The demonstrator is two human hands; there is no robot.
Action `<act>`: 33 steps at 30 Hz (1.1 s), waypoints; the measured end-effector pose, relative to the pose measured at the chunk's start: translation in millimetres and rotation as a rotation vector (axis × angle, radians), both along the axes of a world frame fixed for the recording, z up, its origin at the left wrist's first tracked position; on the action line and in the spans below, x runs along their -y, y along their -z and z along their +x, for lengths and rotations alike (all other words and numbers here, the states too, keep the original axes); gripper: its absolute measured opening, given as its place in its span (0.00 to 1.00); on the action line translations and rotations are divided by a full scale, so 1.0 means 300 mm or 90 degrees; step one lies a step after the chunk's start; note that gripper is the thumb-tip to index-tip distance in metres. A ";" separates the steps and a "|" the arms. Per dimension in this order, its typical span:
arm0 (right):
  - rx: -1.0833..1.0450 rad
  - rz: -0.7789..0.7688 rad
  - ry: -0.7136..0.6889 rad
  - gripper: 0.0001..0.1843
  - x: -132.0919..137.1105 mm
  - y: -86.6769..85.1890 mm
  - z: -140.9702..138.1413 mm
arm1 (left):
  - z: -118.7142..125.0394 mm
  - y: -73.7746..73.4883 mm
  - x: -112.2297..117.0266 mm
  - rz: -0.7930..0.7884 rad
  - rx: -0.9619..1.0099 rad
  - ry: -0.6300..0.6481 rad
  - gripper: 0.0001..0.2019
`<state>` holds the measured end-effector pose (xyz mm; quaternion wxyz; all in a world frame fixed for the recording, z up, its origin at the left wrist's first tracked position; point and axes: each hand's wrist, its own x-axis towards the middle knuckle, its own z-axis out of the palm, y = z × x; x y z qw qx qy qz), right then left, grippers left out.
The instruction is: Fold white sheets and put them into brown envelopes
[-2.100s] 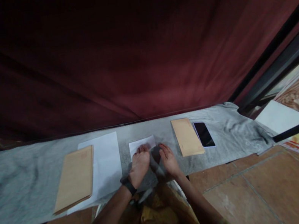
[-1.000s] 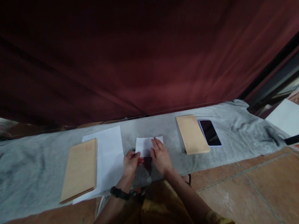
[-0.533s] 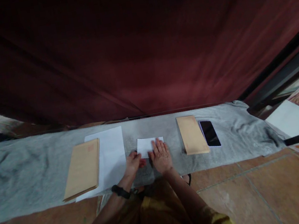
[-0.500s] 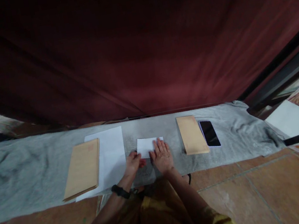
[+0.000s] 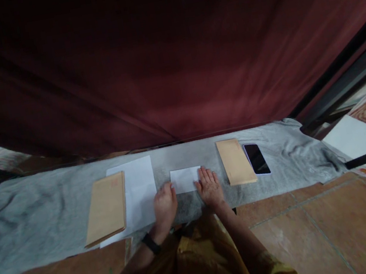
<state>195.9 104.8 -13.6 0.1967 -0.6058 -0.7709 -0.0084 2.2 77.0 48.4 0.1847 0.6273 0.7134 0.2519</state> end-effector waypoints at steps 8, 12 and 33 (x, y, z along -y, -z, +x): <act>0.013 -0.017 0.004 0.31 0.005 -0.010 0.002 | 0.078 0.124 0.028 0.112 -0.241 0.339 0.31; 0.017 -0.014 0.012 0.31 0.007 -0.017 -0.001 | 0.030 0.157 0.048 0.111 -0.266 0.324 0.36; -0.024 -0.014 0.016 0.30 0.009 -0.010 0.001 | -0.009 0.140 0.105 0.059 -0.325 0.254 0.37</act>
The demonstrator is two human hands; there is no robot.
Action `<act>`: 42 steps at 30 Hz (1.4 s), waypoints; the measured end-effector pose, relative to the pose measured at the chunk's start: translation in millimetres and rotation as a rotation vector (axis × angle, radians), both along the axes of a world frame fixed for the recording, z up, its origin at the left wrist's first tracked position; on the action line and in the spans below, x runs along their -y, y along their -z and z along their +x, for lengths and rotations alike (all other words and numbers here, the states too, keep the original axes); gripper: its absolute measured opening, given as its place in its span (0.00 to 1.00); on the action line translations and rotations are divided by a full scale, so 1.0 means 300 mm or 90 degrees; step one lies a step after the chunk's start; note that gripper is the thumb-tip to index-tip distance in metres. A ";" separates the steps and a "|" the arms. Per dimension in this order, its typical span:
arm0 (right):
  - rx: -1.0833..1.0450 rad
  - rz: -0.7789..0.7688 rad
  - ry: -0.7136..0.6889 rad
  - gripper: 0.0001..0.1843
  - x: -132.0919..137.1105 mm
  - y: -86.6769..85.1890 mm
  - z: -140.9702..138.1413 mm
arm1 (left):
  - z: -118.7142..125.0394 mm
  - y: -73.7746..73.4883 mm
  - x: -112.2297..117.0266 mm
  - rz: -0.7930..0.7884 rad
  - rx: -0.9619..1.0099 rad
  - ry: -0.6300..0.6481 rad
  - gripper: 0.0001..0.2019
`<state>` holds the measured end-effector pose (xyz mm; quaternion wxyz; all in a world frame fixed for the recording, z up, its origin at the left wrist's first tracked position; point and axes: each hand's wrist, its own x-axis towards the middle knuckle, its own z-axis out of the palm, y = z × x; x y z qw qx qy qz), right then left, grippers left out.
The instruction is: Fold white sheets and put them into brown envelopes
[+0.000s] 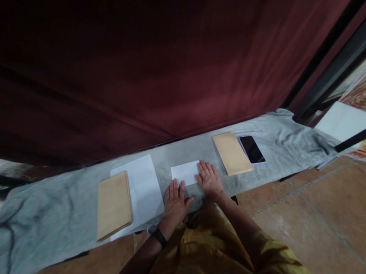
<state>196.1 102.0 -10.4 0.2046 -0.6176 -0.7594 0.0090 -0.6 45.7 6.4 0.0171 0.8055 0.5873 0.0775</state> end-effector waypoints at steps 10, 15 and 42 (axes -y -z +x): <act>-0.013 0.006 0.031 0.30 0.019 -0.037 0.023 | -0.031 0.002 0.024 -0.003 0.017 0.001 0.39; -0.045 -0.004 -0.107 0.29 0.046 -0.067 -0.097 | -0.024 -0.005 0.020 -0.024 0.021 0.003 0.33; 0.040 -0.001 -0.141 0.35 0.152 0.000 0.022 | 0.006 -0.072 -0.033 -0.037 0.059 0.008 0.31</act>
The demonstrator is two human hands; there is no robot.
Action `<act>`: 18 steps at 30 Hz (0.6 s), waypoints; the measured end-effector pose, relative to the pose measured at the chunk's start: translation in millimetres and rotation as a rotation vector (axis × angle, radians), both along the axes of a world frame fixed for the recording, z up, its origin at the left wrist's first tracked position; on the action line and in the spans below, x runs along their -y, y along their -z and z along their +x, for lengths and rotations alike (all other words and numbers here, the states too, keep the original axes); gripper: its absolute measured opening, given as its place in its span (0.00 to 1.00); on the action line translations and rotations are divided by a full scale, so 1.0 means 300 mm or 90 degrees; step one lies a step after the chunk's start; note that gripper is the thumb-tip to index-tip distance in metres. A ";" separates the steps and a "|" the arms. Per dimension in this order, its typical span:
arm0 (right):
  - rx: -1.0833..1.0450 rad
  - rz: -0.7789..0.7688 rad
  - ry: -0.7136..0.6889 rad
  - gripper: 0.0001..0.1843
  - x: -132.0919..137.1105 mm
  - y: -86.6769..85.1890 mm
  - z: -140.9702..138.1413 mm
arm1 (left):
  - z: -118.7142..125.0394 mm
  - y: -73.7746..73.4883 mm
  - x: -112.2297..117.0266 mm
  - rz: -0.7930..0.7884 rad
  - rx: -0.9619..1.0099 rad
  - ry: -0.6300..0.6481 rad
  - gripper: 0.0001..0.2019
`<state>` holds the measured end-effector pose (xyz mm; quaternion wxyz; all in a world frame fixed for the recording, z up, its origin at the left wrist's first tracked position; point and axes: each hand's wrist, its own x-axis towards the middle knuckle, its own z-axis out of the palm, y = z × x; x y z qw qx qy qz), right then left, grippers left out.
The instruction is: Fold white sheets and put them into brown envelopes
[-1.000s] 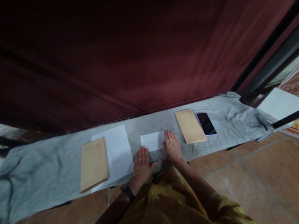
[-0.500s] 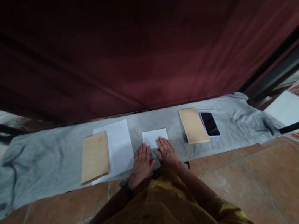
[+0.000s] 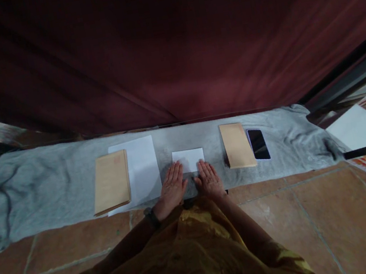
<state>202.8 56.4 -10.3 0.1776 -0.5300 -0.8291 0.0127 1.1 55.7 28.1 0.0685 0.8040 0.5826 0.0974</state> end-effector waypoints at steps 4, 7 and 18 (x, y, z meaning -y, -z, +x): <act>-0.006 -0.003 0.009 0.35 0.001 0.001 -0.002 | 0.044 0.005 -0.085 -0.010 0.007 0.033 0.30; -0.013 -0.013 0.009 0.35 0.000 -0.001 -0.004 | 0.041 0.024 -0.116 -0.026 -0.006 0.017 0.32; -0.019 -0.040 0.028 0.33 -0.007 -0.026 -0.023 | -0.066 0.000 -0.149 -0.114 -0.105 0.094 0.26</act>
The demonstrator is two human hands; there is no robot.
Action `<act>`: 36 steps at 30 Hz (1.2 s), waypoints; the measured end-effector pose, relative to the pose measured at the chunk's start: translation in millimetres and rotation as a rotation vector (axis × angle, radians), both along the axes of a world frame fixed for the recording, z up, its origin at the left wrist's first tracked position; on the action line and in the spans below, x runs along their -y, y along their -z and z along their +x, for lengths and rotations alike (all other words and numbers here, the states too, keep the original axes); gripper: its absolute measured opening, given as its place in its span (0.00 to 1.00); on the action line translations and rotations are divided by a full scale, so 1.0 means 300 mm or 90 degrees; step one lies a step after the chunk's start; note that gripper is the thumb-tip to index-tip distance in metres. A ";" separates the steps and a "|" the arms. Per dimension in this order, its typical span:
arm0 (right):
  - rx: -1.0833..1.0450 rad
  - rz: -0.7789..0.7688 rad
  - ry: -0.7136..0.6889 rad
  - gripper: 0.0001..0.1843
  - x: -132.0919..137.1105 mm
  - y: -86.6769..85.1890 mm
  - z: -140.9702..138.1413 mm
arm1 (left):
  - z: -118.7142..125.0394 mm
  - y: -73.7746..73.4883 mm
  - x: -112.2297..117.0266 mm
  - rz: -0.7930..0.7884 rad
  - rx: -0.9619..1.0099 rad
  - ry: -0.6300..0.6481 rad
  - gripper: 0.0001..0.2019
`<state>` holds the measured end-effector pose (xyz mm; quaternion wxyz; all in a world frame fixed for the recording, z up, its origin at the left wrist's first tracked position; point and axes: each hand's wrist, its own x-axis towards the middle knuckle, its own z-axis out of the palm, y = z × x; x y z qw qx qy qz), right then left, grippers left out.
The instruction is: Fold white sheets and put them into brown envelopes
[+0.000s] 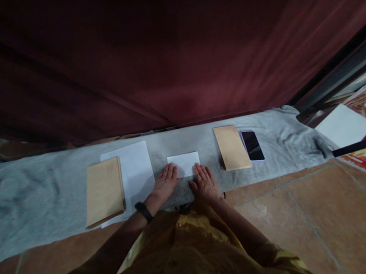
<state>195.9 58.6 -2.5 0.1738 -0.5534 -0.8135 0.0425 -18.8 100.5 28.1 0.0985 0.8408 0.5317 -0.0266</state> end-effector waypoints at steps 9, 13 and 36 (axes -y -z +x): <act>-0.012 -0.026 -0.019 0.29 -0.038 -0.040 -0.086 | 0.058 -0.072 0.007 0.028 -0.002 0.034 0.27; -0.111 -0.075 0.002 0.28 -0.078 -0.106 -0.107 | 0.042 -0.142 0.035 0.094 0.063 0.048 0.27; -0.992 -0.500 0.298 0.23 -0.109 -0.214 -0.143 | -0.028 -0.101 0.027 -0.271 0.832 -0.545 0.08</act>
